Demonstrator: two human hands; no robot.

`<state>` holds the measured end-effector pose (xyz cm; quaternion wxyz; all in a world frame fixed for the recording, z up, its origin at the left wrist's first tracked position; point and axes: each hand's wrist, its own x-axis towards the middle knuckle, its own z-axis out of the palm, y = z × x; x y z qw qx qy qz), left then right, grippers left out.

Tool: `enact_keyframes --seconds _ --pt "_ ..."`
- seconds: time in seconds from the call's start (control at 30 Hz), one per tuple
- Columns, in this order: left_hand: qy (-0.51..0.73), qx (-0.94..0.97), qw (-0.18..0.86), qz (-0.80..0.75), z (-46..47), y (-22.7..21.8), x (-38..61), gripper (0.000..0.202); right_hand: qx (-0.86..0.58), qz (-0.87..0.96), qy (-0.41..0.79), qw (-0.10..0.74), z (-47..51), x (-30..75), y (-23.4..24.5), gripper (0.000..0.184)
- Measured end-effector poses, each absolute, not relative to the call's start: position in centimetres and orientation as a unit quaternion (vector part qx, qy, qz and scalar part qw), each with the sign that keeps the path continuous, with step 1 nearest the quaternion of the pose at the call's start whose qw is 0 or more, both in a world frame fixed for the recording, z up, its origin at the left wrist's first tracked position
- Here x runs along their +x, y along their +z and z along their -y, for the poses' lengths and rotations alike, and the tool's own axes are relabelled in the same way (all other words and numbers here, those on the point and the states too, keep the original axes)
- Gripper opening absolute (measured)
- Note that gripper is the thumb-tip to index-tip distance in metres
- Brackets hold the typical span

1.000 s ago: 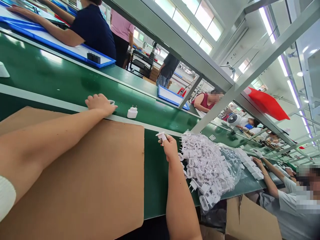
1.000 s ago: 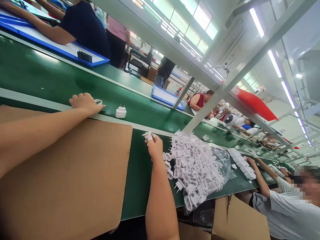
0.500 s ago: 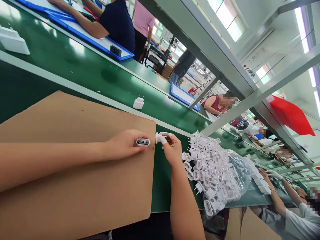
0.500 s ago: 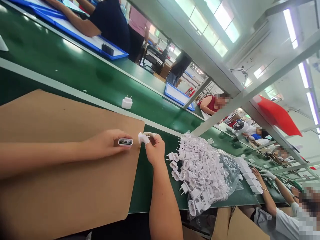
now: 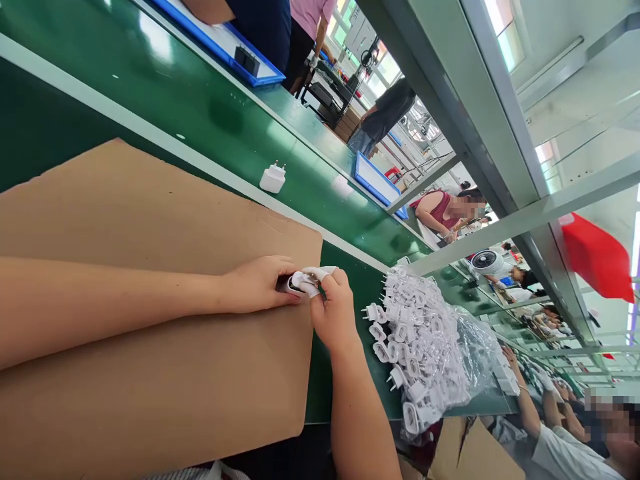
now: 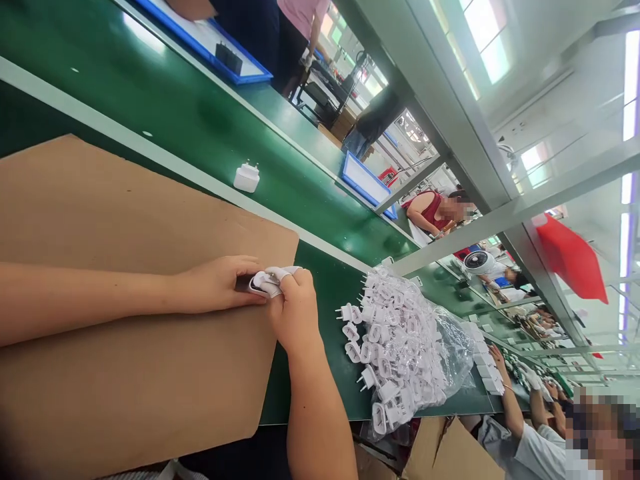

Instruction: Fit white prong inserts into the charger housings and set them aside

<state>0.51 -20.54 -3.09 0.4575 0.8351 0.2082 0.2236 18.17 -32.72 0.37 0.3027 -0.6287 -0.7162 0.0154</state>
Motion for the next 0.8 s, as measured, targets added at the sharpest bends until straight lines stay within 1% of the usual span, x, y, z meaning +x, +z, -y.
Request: enact_keyframes --seconds 0.1,0.23,0.37,0.53,0.63,0.7,0.77,0.8 --pt "0.223 0.834 0.459 -0.210 20.5 -3.1 0.6 0.042 -0.634 0.718 -0.001 0.287 33.0 17.8 0.5 0.045" --pt "0.226 0.828 0.466 -0.214 20.6 -3.0 0.5 0.041 -0.648 0.723 -0.002 0.239 33.1 17.2 1.0 0.048" --pt "0.231 0.823 0.472 -0.214 20.8 -2.8 0.4 0.039 -0.662 0.722 0.005 0.204 32.6 16.7 1.7 0.041" --pt "0.231 0.820 0.477 -0.217 20.7 -2.8 0.4 0.037 -0.691 0.697 0.027 0.188 31.7 16.4 2.4 0.030" --pt "0.235 0.825 0.464 -0.220 20.7 -3.0 0.5 0.036 -0.718 0.669 0.032 0.189 31.6 16.1 2.2 0.025" --pt "0.239 0.827 0.457 -0.223 20.7 -3.1 0.6 0.038 -0.725 0.656 0.032 0.205 31.7 16.0 1.7 0.023" --pt "0.238 0.822 0.464 -0.227 20.7 -3.0 0.7 0.042 -0.723 0.644 0.041 0.248 31.8 16.0 1.0 0.028" --pt "0.232 0.817 0.474 -0.231 20.7 -2.9 0.7 0.045 -0.720 0.632 0.054 0.282 31.9 16.1 0.6 0.034"
